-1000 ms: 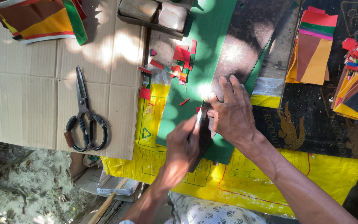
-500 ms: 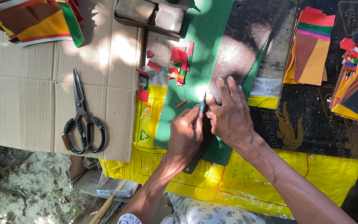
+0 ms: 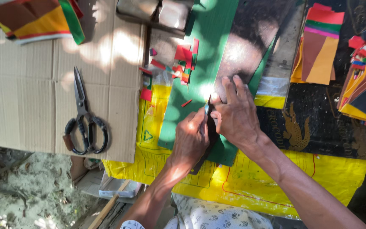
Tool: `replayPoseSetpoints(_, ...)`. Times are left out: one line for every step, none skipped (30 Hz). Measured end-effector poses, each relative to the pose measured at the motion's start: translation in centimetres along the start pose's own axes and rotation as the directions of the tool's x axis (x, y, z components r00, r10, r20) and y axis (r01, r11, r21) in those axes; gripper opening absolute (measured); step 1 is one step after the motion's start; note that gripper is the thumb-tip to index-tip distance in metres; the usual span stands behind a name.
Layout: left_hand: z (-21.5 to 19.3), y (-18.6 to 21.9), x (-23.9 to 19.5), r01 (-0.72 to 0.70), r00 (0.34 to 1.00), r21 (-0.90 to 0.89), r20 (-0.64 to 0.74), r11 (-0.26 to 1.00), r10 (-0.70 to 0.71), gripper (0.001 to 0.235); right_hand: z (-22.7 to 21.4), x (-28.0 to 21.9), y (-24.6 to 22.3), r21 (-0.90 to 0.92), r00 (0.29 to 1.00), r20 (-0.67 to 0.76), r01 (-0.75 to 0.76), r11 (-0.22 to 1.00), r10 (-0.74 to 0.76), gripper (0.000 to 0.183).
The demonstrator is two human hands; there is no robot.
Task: The person uses a utility knife and a metal saw as a straightedge to cut small rectangular pieces from a stack of multicolored paper. The cut pieces are set aside on the table while the person continues cutting additional pieces.
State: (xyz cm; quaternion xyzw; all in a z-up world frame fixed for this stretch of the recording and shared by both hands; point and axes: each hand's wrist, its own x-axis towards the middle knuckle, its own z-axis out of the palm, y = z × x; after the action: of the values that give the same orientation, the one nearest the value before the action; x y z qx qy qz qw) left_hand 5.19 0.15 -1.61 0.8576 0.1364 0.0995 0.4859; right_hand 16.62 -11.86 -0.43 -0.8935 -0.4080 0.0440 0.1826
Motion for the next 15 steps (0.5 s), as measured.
replayPoseSetpoints(0.1,-0.2,0.0,-0.004,1.0,0.002,-0.001,1.0,0.004,0.021,0.0,0.0,0.0,0.002,1.0,0.001,0.001,1.0,-0.001,0.039)
replayPoseSetpoints(0.2,-0.2,-0.2,0.026,1.0,0.014,0.001,1.0,-0.026,0.023,-0.1,0.0,-0.1,0.004,1.0,0.002,0.001,1.0,-0.001,0.038)
replayPoseSetpoints(0.2,-0.2,0.0,0.046,0.999,0.025,0.007,0.999,-0.046,0.025,-0.2,0.2,0.0,0.003,1.0,-0.005,-0.003,1.0,0.003,0.037)
replayPoseSetpoints(0.2,-0.2,0.2,0.066,0.998,0.037,0.012,0.997,-0.067,0.028,-0.3,0.6,0.2,-0.005,1.0,-0.017,0.004,1.0,-0.004,0.037)
replayPoseSetpoints(0.2,0.0,-0.3,0.07,0.997,0.036,0.017,0.997,-0.07,0.029,-0.2,0.4,0.2,-0.006,1.0,-0.013,0.006,1.0,-0.006,0.037)
replayPoseSetpoints(0.0,0.1,-0.8,0.073,0.997,0.035,0.021,0.997,-0.074,0.029,-0.1,0.2,0.1,-0.007,1.0,-0.008,0.008,1.0,-0.008,0.038)
replayPoseSetpoints(-0.1,0.2,-1.2,0.074,0.997,0.034,0.019,0.997,-0.075,0.03,-0.1,0.0,0.0,0.003,1.0,-0.009,0.007,1.0,-0.007,0.038)
replayPoseSetpoints(-0.4,0.4,-1.9,0.053,0.999,0.035,0.007,0.998,-0.053,0.032,-0.1,-0.1,-0.1,0.013,1.0,-0.01,0.005,1.0,-0.005,0.038)
replayPoseSetpoints(-0.8,0.6,-2.4,0.025,1.0,0.039,-0.007,0.999,-0.025,0.034,-0.1,0.0,-0.1,0.021,1.0,-0.018,0.004,1.0,-0.004,0.039)
replayPoseSetpoints(-1.1,0.8,-2.8,-0.002,1.0,0.043,-0.021,0.999,0.003,0.036,-0.2,0.2,0.0,-0.004,1.0,-0.02,0.014,1.0,-0.014,0.039)
replayPoseSetpoints(-1.4,0.8,-3.2,0.035,0.999,0.013,0.018,0.999,-0.035,0.034,-0.2,0.3,0.1,-0.027,1.0,-0.02,0.014,1.0,-0.015,0.04)
replayPoseSetpoints(-1.6,0.7,-3.4,0.074,0.996,-0.015,0.058,0.997,-0.073,0.033,-0.2,0.3,0.2,-0.051,1.0,-0.02,0.014,0.999,-0.015,0.041)
replayPoseSetpoints(-1.7,0.7,-4.3,0.13,0.987,-0.039,0.097,0.991,-0.126,0.032,-0.1,-0.1,0.0,-0.03,1.0,-0.014,0.008,1.0,-0.009,0.041)
replayPoseSetpoints(-1.8,0.6,-5.0,0.095,0.992,-0.012,0.081,0.995,-0.094,0.031,0.0,-0.4,0.0,-0.009,1.0,-0.008,0.002,1.0,-0.002,0.04)
replayPoseSetpoints(-1.9,0.5,-5.1,0.047,0.997,0.015,0.058,0.999,-0.048,0.03,0.0,-0.2,0.2,0.005,1.0,-0.014,0.002,1.0,-0.002,0.04)
